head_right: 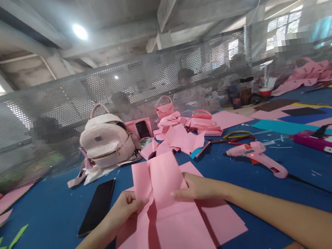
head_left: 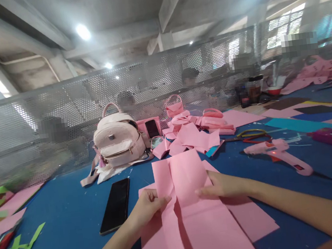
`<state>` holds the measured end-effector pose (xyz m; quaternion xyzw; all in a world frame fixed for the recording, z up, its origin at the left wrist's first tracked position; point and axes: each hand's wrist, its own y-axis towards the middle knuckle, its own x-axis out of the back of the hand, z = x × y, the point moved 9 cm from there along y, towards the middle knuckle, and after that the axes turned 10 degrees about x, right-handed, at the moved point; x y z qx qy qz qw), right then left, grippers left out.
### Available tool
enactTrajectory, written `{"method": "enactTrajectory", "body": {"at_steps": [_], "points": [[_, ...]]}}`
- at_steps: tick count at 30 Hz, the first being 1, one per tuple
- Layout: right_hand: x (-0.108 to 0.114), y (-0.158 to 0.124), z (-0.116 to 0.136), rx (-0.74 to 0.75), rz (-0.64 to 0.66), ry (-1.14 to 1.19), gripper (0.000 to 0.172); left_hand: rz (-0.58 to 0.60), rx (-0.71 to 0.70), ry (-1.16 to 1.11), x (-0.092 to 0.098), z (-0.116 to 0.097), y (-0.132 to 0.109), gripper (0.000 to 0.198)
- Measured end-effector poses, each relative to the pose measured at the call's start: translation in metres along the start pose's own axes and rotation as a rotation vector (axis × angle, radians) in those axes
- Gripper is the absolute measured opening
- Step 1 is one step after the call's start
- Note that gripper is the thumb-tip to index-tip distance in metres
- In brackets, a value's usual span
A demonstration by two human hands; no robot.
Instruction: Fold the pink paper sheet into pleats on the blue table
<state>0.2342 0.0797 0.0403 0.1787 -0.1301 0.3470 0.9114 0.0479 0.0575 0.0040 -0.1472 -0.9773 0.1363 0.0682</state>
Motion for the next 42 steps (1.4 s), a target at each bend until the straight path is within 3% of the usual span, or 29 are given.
{"method": "enactTrajectory", "body": {"at_steps": [3, 5, 7, 9, 12, 14, 16, 17, 21, 27, 30, 32, 34, 37, 40, 42], "points": [[0.029, 0.012, 0.013, 0.103, -0.195, -0.063, 0.052, 0.003, -0.029, 0.062, 0.000, -0.001, 0.000, 0.050], [0.059, 0.014, 0.037, 0.234, -0.455, -0.171, 0.051, 0.011, -0.044, 0.094, -0.002, -0.004, -0.001, 0.050], [0.066, 0.021, 0.067, 0.357, -0.522, -0.331, 0.049, 0.014, -0.049, 0.121, -0.005, -0.006, -0.003, 0.051], [0.049, 0.039, 0.085, 0.342, -0.349, -0.511, 0.053, 0.011, -0.049, 0.142, -0.007, -0.007, -0.005, 0.053], [0.012, 0.068, 0.087, 0.226, -0.047, -0.651, 0.072, -0.004, -0.057, 0.163, -0.010, -0.008, -0.006, 0.056], [-0.007, 0.086, 0.086, 0.219, 0.073, -0.656, 0.060, -0.017, -0.065, 0.160, -0.012, -0.008, -0.006, 0.057], [-0.024, 0.103, 0.078, 0.190, 0.197, -0.611, 0.028, -0.029, -0.068, 0.145, -0.013, -0.008, -0.007, 0.056], [-0.028, 0.110, 0.075, 0.186, 0.216, -0.591, 0.022, -0.036, -0.068, 0.136, -0.013, -0.007, -0.007, 0.056], [-0.028, 0.127, 0.066, 0.189, 0.187, -0.543, 0.024, -0.075, -0.053, 0.084, -0.008, -0.005, -0.003, 0.056], [-0.006, 0.128, 0.059, 0.205, 0.021, -0.572, 0.030, -0.086, 0.012, -0.064, 0.004, 0.000, 0.003, 0.045], [0.010, 0.124, 0.071, 0.257, -0.132, -0.649, 0.030, -0.106, 0.026, -0.154, 0.010, 0.002, 0.003, 0.043], [0.015, 0.120, 0.087, 0.354, -0.166, -0.689, 0.021, -0.134, 0.029, -0.214, 0.014, 0.003, 0.002, 0.040], [0.012, 0.116, 0.104, 0.478, -0.097, -0.704, 0.009, -0.144, 0.026, -0.273, 0.017, 0.002, 0.001, 0.039], [-0.013, 0.106, 0.117, 0.675, 0.178, -0.779, 0.012, -0.128, -0.002, -0.352, 0.016, -0.003, 0.000, 0.037], [-0.041, 0.093, 0.112, 0.843, 0.418, -0.909, 0.018, -0.103, -0.042, -0.403, 0.014, -0.008, -0.001, 0.035], [-0.051, 0.089, 0.106, 0.895, 0.444, -0.952, 0.019, -0.089, -0.071, -0.421, 0.013, -0.011, -0.002, 0.036]]}}
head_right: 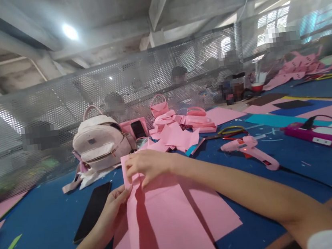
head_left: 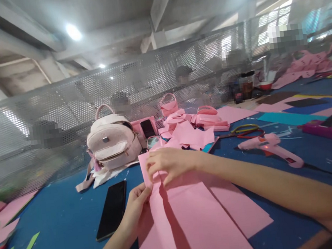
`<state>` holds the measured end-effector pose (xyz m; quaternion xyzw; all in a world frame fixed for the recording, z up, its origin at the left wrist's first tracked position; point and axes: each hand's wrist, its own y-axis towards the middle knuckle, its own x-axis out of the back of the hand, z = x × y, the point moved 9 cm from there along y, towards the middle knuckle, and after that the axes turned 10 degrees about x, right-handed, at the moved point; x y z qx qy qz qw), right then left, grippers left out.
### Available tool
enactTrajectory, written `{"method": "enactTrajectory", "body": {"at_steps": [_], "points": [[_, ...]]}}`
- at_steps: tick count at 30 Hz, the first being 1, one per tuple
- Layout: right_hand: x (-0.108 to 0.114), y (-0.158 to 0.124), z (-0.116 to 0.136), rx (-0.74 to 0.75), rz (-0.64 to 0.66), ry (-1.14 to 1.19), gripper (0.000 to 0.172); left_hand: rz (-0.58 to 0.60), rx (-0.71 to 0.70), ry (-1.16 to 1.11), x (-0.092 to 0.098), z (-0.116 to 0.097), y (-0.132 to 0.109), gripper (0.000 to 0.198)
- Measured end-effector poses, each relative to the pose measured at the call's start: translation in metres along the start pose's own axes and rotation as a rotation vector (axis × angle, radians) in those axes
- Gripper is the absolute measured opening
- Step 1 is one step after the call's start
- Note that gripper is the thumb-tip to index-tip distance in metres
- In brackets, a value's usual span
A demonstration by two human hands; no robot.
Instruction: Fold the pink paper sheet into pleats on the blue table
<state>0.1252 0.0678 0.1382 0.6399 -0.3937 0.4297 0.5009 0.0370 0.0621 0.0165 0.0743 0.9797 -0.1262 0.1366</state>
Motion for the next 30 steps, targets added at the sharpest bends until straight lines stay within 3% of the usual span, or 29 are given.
{"method": "enactTrajectory", "body": {"at_steps": [4, 7, 19, 30], "points": [[-0.008, -0.003, 0.000, 0.000, -0.051, -0.052, 0.002, 0.062, -0.040, -0.010, -0.006, -0.005, -0.002, 0.028], [-0.011, -0.007, -0.003, -0.010, -0.077, -0.063, 0.011, 0.114, -0.051, 0.003, -0.013, -0.008, -0.003, 0.021], [-0.019, -0.008, -0.009, -0.035, -0.128, -0.023, 0.017, 0.209, -0.052, 0.114, -0.025, -0.005, -0.006, 0.035], [-0.015, -0.018, -0.024, -0.103, -0.106, 0.031, 0.018, 0.194, -0.074, 0.178, -0.022, -0.004, -0.003, 0.039]]}}
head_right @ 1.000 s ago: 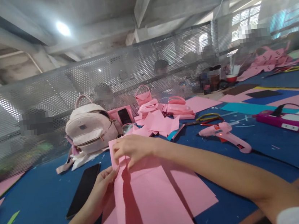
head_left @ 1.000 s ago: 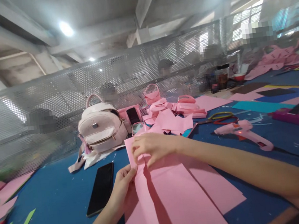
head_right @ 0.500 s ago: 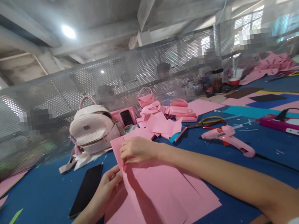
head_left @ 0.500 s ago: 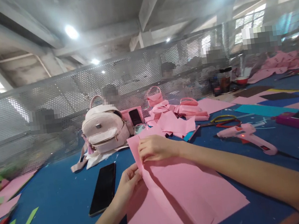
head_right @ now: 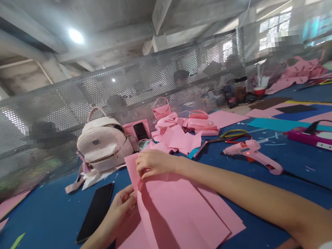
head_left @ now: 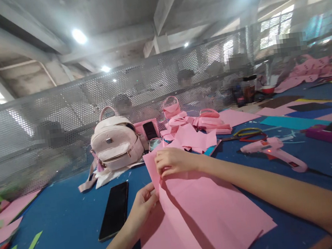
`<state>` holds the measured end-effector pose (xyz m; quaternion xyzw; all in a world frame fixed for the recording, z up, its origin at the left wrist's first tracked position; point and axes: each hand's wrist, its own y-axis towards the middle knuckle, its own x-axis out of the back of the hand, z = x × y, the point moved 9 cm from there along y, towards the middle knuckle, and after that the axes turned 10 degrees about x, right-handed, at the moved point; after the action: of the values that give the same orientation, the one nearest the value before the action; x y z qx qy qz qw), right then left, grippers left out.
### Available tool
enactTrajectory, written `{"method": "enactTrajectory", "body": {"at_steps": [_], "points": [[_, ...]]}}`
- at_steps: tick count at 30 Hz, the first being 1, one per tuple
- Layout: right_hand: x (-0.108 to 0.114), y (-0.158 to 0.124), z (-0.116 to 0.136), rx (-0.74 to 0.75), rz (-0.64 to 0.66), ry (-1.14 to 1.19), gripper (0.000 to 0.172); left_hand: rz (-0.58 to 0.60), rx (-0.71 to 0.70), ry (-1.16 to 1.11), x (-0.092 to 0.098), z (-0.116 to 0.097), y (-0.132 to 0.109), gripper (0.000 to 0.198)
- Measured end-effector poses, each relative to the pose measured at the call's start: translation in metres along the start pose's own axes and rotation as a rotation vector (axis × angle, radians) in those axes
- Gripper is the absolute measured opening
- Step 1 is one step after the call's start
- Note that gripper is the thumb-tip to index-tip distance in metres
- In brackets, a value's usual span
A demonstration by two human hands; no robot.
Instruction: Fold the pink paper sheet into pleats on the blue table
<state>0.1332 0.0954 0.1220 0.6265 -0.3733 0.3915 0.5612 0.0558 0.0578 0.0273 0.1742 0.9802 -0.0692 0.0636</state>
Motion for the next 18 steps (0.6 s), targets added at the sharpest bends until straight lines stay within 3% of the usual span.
{"method": "enactTrajectory", "body": {"at_steps": [13, 18], "points": [[-0.002, 0.003, 0.002, -0.054, 0.038, -0.045, 0.020, -0.053, 0.044, -0.040, 0.008, 0.007, 0.002, 0.033], [-0.003, 0.008, 0.012, -0.055, 0.032, -0.077, 0.022, -0.162, 0.040, -0.178, 0.018, 0.008, 0.000, 0.027]]}}
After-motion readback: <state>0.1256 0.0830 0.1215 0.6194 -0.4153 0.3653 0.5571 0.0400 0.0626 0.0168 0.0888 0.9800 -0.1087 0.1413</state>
